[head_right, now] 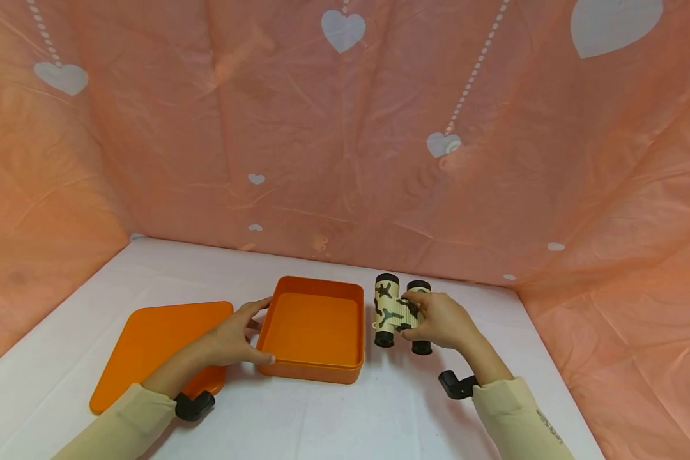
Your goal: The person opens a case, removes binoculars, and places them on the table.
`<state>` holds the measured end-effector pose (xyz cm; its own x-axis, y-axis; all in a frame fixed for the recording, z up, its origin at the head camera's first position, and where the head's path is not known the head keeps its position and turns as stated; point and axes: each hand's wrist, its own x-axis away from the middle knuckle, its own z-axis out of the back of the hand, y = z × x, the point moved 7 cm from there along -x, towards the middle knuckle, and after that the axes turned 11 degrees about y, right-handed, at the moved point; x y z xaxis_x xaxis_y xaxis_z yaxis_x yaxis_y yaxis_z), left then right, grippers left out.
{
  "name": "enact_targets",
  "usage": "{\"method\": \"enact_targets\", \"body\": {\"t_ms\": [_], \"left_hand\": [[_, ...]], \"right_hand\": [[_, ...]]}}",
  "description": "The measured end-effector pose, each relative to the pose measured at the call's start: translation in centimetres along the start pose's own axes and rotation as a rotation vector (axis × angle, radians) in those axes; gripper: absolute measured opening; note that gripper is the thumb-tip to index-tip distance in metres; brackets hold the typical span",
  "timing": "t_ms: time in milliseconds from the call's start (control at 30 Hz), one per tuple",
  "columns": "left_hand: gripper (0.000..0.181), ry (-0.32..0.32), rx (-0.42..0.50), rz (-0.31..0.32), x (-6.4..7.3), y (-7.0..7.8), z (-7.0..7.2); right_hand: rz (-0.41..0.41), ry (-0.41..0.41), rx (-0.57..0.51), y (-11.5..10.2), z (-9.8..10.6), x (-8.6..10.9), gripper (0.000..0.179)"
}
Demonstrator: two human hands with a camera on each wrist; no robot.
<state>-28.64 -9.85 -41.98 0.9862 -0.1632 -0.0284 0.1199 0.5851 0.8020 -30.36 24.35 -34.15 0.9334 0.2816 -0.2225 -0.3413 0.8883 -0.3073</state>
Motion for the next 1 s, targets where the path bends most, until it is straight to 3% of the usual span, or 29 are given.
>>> {"method": "enact_targets", "body": {"t_ms": [1000], "left_hand": [[0.117,-0.007,0.000,0.004,-0.2,-0.1,-0.1]], "right_hand": [[-0.002,-0.034,-0.020,2.3,-1.9,0.7,0.072]]}}
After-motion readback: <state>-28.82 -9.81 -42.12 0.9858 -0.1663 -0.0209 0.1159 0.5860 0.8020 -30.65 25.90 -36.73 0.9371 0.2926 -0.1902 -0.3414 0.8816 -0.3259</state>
